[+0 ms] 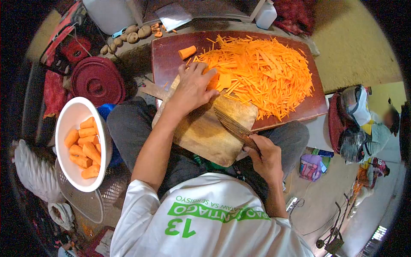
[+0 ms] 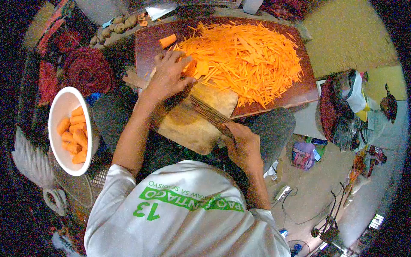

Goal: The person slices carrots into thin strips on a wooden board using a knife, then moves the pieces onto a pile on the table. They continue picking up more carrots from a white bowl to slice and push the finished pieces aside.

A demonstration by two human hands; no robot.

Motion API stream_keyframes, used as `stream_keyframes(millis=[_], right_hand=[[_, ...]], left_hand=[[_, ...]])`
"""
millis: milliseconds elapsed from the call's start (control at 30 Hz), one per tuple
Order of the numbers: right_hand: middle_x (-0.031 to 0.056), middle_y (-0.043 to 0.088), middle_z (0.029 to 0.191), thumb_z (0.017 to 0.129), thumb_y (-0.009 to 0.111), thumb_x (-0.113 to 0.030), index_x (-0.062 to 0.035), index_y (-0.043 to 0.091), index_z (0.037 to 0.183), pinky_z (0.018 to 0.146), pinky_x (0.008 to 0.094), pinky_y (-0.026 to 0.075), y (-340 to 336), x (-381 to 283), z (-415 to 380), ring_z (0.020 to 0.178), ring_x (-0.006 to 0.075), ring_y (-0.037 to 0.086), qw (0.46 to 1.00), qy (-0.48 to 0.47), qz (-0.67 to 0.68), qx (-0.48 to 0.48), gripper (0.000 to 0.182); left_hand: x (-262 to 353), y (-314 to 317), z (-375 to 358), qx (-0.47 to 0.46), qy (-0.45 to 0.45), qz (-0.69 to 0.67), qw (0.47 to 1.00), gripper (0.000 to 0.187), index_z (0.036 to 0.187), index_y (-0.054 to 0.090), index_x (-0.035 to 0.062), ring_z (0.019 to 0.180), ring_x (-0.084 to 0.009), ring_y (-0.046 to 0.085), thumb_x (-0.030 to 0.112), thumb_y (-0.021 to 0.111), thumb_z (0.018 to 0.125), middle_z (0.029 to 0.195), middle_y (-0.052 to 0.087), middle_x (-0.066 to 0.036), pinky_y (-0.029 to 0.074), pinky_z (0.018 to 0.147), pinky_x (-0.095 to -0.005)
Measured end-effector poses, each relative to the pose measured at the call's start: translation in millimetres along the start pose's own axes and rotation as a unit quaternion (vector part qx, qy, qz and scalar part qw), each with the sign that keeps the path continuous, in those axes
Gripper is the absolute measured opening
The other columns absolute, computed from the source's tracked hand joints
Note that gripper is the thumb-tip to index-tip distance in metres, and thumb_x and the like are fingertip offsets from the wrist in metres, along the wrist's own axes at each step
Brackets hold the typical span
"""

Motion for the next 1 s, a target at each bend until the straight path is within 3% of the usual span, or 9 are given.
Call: stream_keyframes(millis=[133, 333, 467, 567, 767, 867, 967, 1000], right_hand=[[0.0214, 0.076, 0.112, 0.094, 0.075, -0.006, -0.002, 0.072, 0.126, 0.086, 0.0434, 0.06, -9.2, -18.3, 14.5, 0.102, 0.041, 0.075, 0.997, 0.058, -0.012, -0.052, 0.033], [0.0217, 0.076, 0.109, 0.094, 0.075, -0.006, -0.0021, 0.072, 0.128, 0.088, 0.0413, 0.058, -8.2, -8.9, 20.8, 0.102, 0.0389, 0.076, 0.997, 0.062, 0.012, -0.047, 0.034], [0.0214, 0.076, 0.11, 0.093, 0.076, -0.006, -0.0015, 0.072, 0.126, 0.091, 0.0411, 0.057, -9.4, -10.9, 22.2, 0.103, 0.0387, 0.075, 0.997, 0.065, 0.027, -0.043, 0.034], [0.0219, 0.076, 0.112, 0.092, 0.076, -0.007, -0.0009, 0.072, 0.126, 0.093, 0.0415, 0.057, -6.5, -9.7, 21.3, 0.104, 0.0395, 0.075, 0.997, 0.058, 0.025, -0.049, 0.034], [0.0232, 0.075, 0.116, 0.095, 0.075, -0.013, -0.0031, 0.071, 0.129, 0.093, 0.045, 0.058, -4.0, -17.7, 22.2, 0.107, 0.0427, 0.073, 0.998, 0.033, 0.014, -0.058, 0.035], [0.0225, 0.075, 0.121, 0.101, 0.069, -0.022, -0.0066, 0.069, 0.13, 0.094, 0.0505, 0.059, -6.9, -14.3, 23.5, 0.111, 0.0449, 0.072, 0.994, 0.063, 0.004, -0.087, 0.033], [0.0234, 0.074, 0.123, 0.105, 0.064, -0.027, -0.0073, 0.068, 0.132, 0.095, 0.0522, 0.057, -7.3, -6.2, 25.8, 0.113, 0.0463, 0.07, 0.985, 0.122, 0.004, -0.121, 0.033], [0.0238, 0.074, 0.123, 0.106, 0.063, -0.028, -0.0076, 0.068, 0.132, 0.096, 0.0525, 0.057, -10.1, -6.5, 28.1, 0.114, 0.0467, 0.07, 0.984, 0.129, 0.003, -0.125, 0.034]], left_hand=[[-13.9, 9.7, 4.3, 0.047, 0.003, -0.029, 0.998, 0.056, 0.133, 0.069, 0.0111, 0.131, -0.0381, 0.056, 0.039, 0.085, 0.087, 0.131, 0.064, -0.017, 0.033, 0.112, -0.0596], [-18.4, 9.5, 4.3, 0.077, -0.019, -0.069, 0.994, 0.049, 0.126, 0.072, 0.0096, 0.124, -0.0373, 0.058, 0.032, 0.087, 0.085, 0.12, 0.066, -0.017, 0.034, 0.109, -0.0585], [-22.4, 11.3, 5.2, 0.113, -0.022, -0.073, 0.991, 0.044, 0.12, 0.074, 0.0096, 0.12, -0.0363, 0.059, 0.029, 0.088, 0.083, 0.117, 0.066, -0.017, 0.035, 0.107, -0.0577], [-21.5, 9.1, 6.3, 0.09, -0.04, -0.084, 0.992, 0.044, 0.118, 0.075, 0.0097, 0.12, -0.0357, 0.059, 0.03, 0.088, 0.082, 0.116, 0.066, -0.017, 0.035, 0.106, -0.0574], [-19.9, -15.7, 0.0, 0.166, -0.064, -0.1, 0.979, 0.043, 0.117, 0.078, 0.0078, 0.117, -0.0336, 0.062, 0.03, 0.089, 0.082, 0.116, 0.068, -0.016, 0.037, 0.107, -0.0523], [-15.7, -38.8, -16.2, 0.159, -0.111, -0.161, 0.968, 0.042, 0.116, 0.078, 0.0052, 0.11, -0.0357, 0.066, 0.028, 0.089, 0.082, 0.114, 0.07, -0.016, 0.045, 0.101, -0.0484], [-7.9, -52.7, -30.1, 0.062, -0.159, -0.204, 0.964, 0.047, 0.12, 0.078, 0.0039, 0.114, -0.0335, 0.067, 0.031, 0.091, 0.084, 0.121, 0.072, -0.014, 0.053, 0.101, -0.0454], [1.8, -51.4, -37.3, 0.048, -0.134, -0.224, 0.964, 0.046, 0.12, 0.078, 0.0038, 0.114, -0.034, 0.068, 0.03, 0.09, 0.085, 0.121, 0.072, -0.015, 0.054, 0.1, -0.0453]])
Point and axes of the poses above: each hand's wrist, its own z-axis towards the middle knuckle, its own y-axis out of the palm, x = y × z, the point moved 5 cm from there along z, towards the middle knuckle
